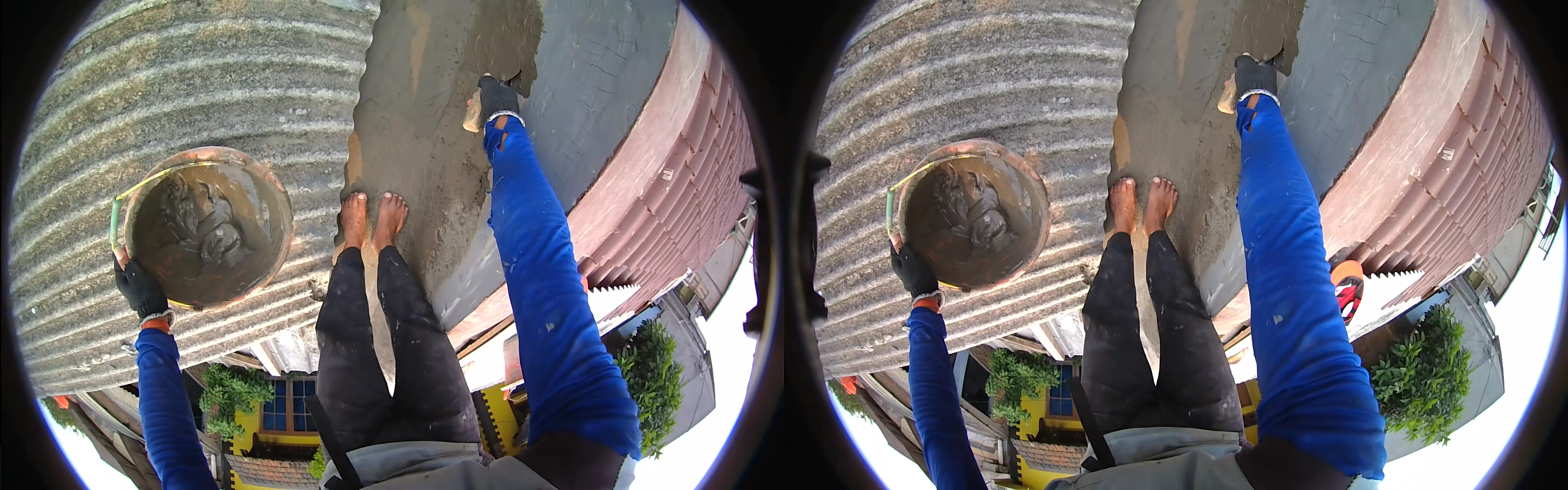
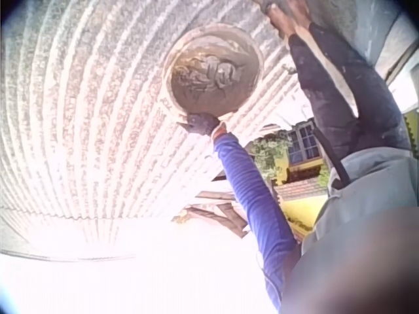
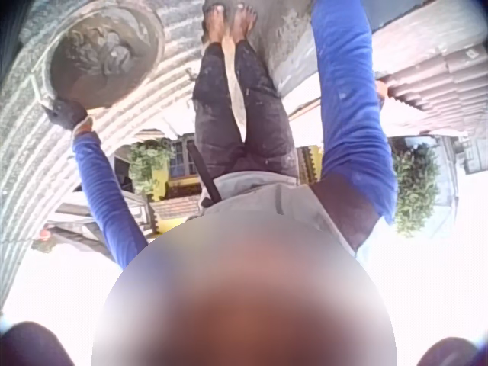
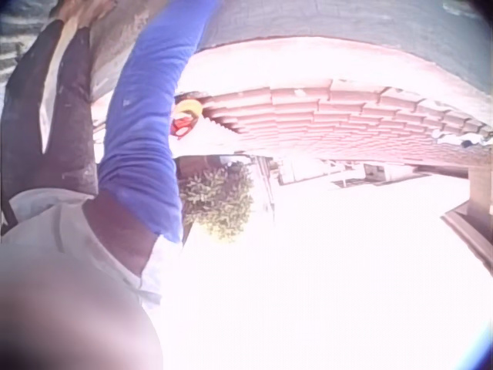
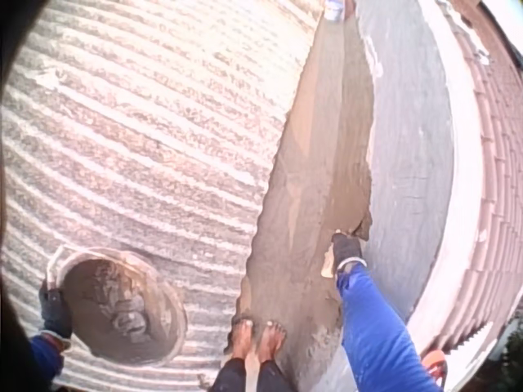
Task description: The person scoops wet cement from a bucket with a trowel and spreads it onto a corrugated roof surface. They repeatedly smooth the cement along the roof's edge, working progressively along the seam.
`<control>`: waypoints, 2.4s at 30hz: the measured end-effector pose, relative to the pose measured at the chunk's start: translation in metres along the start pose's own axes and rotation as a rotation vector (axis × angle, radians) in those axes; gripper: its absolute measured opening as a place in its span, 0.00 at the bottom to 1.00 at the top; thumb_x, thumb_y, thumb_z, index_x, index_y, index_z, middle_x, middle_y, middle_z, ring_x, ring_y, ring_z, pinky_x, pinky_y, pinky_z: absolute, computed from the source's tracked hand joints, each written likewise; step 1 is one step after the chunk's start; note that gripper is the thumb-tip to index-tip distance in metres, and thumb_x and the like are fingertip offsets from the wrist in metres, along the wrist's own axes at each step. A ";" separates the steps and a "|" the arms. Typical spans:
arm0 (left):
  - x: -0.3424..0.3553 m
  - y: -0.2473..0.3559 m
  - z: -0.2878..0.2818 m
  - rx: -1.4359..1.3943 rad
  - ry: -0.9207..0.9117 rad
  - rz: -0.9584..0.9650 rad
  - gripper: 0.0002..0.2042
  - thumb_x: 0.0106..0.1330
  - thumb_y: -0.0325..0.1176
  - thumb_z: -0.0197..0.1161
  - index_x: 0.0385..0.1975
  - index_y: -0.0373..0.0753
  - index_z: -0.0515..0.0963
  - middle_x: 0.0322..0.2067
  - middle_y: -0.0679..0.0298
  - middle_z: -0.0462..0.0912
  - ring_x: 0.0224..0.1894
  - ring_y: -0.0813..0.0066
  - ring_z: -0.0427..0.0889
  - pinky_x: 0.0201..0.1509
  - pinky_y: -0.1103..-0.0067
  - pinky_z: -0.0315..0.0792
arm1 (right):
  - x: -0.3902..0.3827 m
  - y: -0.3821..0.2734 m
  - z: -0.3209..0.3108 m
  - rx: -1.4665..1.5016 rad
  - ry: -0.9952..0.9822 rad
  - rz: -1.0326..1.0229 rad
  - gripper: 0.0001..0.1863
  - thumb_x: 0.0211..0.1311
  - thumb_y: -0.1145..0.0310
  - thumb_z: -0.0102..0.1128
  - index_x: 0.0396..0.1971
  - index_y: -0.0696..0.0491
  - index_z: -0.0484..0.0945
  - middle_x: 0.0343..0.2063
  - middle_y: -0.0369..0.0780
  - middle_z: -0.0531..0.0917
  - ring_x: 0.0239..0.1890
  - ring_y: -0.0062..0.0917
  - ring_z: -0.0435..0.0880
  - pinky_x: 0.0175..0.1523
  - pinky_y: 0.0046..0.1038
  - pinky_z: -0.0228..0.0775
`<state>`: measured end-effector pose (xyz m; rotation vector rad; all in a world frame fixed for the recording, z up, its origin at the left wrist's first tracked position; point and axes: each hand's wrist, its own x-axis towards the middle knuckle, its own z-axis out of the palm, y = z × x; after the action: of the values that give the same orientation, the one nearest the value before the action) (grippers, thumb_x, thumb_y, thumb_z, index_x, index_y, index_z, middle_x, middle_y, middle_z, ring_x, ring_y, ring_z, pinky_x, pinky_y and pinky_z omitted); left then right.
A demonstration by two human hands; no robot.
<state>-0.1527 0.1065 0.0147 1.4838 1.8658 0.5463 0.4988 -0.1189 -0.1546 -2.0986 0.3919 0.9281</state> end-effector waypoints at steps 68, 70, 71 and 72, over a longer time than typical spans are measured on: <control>-0.006 0.007 -0.002 -0.103 -0.019 -0.126 0.27 0.77 0.54 0.45 0.49 0.31 0.77 0.42 0.57 0.83 0.42 0.70 0.80 0.49 0.74 0.74 | 0.054 -0.036 0.028 -1.282 -0.085 -0.638 0.20 0.51 0.60 0.61 0.40 0.58 0.82 0.42 0.56 0.84 0.49 0.50 0.83 0.52 0.41 0.75; -0.006 0.007 -0.002 -0.015 -0.020 -0.069 0.27 0.77 0.53 0.45 0.49 0.31 0.77 0.42 0.57 0.83 0.42 0.70 0.80 0.49 0.74 0.74 | 0.055 -0.042 0.016 -1.435 -0.073 -0.753 0.20 0.52 0.59 0.61 0.40 0.57 0.82 0.43 0.56 0.84 0.50 0.49 0.83 0.52 0.42 0.74; -0.007 0.007 -0.002 -0.082 -0.036 -0.115 0.27 0.77 0.53 0.45 0.49 0.31 0.77 0.42 0.57 0.83 0.42 0.70 0.80 0.49 0.74 0.73 | 0.049 -0.041 0.009 -1.441 -0.013 -0.758 0.20 0.52 0.59 0.61 0.40 0.57 0.82 0.42 0.55 0.84 0.49 0.47 0.83 0.51 0.41 0.75; -0.007 0.007 -0.002 -0.025 -0.031 -0.075 0.27 0.77 0.53 0.45 0.49 0.31 0.77 0.42 0.58 0.83 0.42 0.70 0.80 0.49 0.74 0.73 | 0.042 -0.043 0.007 -1.510 0.038 -0.763 0.19 0.52 0.59 0.60 0.40 0.57 0.82 0.42 0.55 0.84 0.49 0.46 0.84 0.51 0.41 0.75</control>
<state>-0.1482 0.1014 0.0229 1.3929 1.8757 0.5064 0.5478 -0.0840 -0.1650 -3.0804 -1.4668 0.7017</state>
